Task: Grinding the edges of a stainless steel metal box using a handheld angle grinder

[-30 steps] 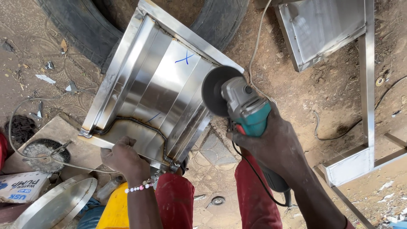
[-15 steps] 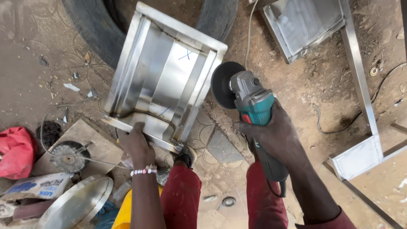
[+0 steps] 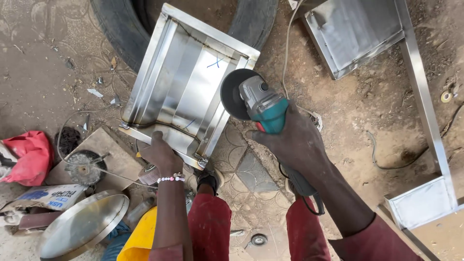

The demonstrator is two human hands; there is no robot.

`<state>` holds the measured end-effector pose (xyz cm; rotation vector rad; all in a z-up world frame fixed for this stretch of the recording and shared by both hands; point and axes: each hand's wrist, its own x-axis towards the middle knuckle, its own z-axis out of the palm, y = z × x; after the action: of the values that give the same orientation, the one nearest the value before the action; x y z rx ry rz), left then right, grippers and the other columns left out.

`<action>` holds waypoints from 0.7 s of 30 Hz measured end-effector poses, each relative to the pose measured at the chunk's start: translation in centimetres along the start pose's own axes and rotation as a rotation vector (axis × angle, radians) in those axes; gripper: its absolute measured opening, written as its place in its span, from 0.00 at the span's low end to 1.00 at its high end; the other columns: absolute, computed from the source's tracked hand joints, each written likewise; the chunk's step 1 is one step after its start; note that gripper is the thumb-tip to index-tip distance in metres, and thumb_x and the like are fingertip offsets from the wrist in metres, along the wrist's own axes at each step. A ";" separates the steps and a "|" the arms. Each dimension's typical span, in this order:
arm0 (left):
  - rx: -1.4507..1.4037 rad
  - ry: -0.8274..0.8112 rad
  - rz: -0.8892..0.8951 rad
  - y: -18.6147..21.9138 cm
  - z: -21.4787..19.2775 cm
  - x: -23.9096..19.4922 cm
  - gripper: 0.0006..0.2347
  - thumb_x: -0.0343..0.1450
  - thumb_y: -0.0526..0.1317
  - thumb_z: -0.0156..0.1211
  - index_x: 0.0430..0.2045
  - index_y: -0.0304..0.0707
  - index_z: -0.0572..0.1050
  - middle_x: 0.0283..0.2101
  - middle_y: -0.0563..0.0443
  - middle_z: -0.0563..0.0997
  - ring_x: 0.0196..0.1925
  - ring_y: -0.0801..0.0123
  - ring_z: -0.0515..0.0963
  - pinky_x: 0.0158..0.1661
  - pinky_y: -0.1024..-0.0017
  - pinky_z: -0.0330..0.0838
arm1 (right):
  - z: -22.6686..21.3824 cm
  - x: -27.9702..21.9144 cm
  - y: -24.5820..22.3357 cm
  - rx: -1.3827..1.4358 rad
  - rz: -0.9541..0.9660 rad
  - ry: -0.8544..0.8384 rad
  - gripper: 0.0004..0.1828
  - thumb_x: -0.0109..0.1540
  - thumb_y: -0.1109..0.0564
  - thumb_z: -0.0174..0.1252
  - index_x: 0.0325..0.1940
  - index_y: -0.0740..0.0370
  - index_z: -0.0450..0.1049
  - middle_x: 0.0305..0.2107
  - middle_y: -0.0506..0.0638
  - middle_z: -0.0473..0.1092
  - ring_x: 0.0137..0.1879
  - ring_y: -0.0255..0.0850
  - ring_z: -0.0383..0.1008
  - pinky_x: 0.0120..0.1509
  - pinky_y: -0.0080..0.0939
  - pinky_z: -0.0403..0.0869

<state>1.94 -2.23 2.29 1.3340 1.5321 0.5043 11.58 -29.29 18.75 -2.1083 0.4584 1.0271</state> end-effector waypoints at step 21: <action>0.129 -0.016 0.068 -4.6 -0.4 5.3 0.11 0.61 0.32 0.59 0.37 0.37 0.72 0.36 0.45 0.74 0.35 0.66 0.75 0.37 0.60 0.70 | 0.1 4.0 0.7 -0.212 -0.169 0.030 0.39 0.57 0.45 0.68 0.61 0.71 0.60 0.41 0.76 0.74 0.49 0.77 0.77 0.58 0.78 0.72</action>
<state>-0.08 1.27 -3.47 1.4896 1.5319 0.4418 13.56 -29.72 15.28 -2.3073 0.1874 0.9832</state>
